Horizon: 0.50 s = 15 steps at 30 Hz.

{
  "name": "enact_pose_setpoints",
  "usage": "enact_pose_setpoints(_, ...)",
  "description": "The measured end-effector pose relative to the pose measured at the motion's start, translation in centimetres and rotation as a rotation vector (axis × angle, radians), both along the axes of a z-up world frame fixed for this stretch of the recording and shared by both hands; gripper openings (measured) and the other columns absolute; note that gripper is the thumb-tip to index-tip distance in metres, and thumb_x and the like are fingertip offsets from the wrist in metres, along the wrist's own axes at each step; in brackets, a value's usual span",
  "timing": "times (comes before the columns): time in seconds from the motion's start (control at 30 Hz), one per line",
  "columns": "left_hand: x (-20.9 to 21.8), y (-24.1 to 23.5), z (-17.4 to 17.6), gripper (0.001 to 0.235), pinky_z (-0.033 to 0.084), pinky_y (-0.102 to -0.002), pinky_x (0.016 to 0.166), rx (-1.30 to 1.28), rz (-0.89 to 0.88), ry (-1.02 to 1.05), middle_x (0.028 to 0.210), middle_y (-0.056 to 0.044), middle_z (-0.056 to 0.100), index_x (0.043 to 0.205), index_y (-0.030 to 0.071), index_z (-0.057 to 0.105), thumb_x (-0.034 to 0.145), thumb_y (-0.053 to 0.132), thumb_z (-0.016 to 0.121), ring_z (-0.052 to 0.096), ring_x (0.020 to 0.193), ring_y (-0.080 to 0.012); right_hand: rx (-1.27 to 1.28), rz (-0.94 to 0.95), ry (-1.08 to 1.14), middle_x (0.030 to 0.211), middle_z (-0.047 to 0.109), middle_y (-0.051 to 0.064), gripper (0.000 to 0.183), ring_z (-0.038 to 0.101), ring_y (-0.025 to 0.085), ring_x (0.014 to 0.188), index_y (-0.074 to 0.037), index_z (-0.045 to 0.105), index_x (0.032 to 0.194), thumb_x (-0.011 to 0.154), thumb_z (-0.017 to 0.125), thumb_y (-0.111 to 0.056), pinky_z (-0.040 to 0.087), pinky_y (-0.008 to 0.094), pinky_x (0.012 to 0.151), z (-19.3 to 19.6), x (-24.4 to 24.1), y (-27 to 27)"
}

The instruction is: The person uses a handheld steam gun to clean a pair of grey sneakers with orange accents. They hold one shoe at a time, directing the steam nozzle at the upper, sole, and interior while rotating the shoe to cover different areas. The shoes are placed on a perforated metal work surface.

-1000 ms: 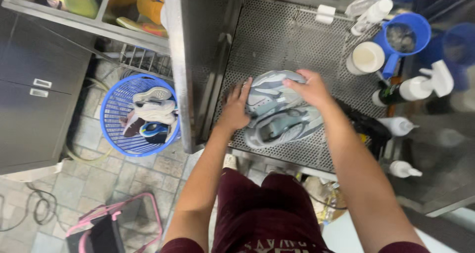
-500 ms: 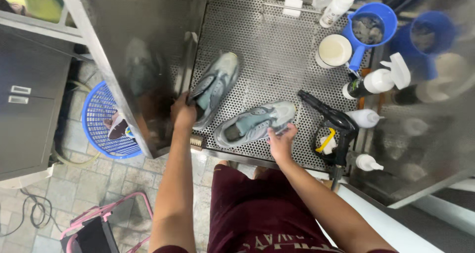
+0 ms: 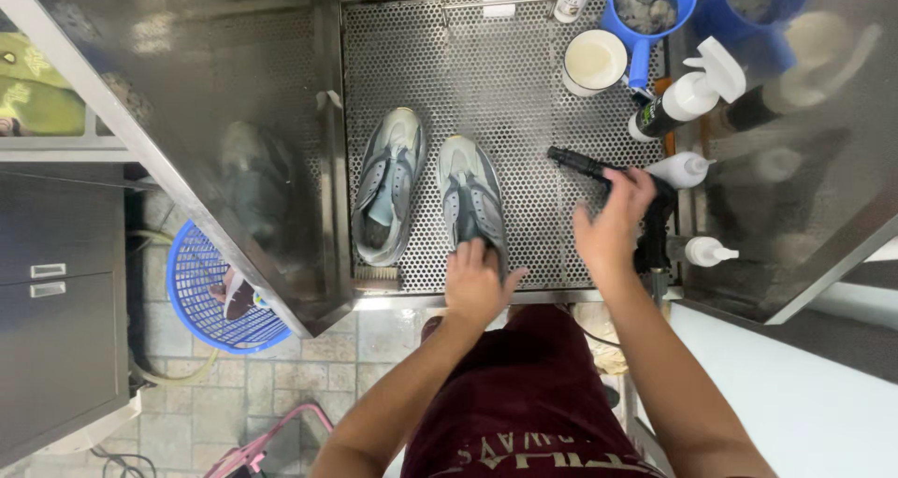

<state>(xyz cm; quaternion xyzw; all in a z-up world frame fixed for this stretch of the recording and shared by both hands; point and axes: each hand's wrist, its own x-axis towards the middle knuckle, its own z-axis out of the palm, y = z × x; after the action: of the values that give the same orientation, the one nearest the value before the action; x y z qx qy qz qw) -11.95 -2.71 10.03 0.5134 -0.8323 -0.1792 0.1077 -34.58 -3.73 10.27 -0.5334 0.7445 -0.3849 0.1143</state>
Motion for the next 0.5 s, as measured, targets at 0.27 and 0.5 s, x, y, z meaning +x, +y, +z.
enact_pose_setpoints(0.27, -1.3, -0.7, -6.9, 0.043, 0.055, -0.043, 0.090, 0.182, -0.085, -0.075, 0.117, -0.022, 0.068, 0.115, -0.005, 0.062, 0.089, 0.028, 0.071, 0.069, 0.103, -0.0343, 0.428, -0.145, 0.339, 0.145, 0.019, 0.047, 0.072, 0.027, 0.065, 0.131, 0.010, 0.042, 0.136, 0.080, 0.080, -0.013, 0.027, 0.064, 0.108, -4.6, -3.8, 7.5)
enact_pose_setpoints(0.5, 3.9, -9.0, -10.9, 0.059, 0.052, -0.036, 0.099, 0.461, 0.108, 0.871, 0.128, -0.021, 0.064, 0.139, -0.002, 0.047, 0.088, 0.000, 0.077, 0.064, 0.117, -0.0285, 0.393, -0.184, 0.305, 0.149, 0.038, 0.042, 0.052, 0.037, 0.059, 0.137, 0.010, 0.041, 0.129, 0.094, 0.072, -0.013, 0.031, 0.065, 0.118, -10.1, -6.8, 7.7)
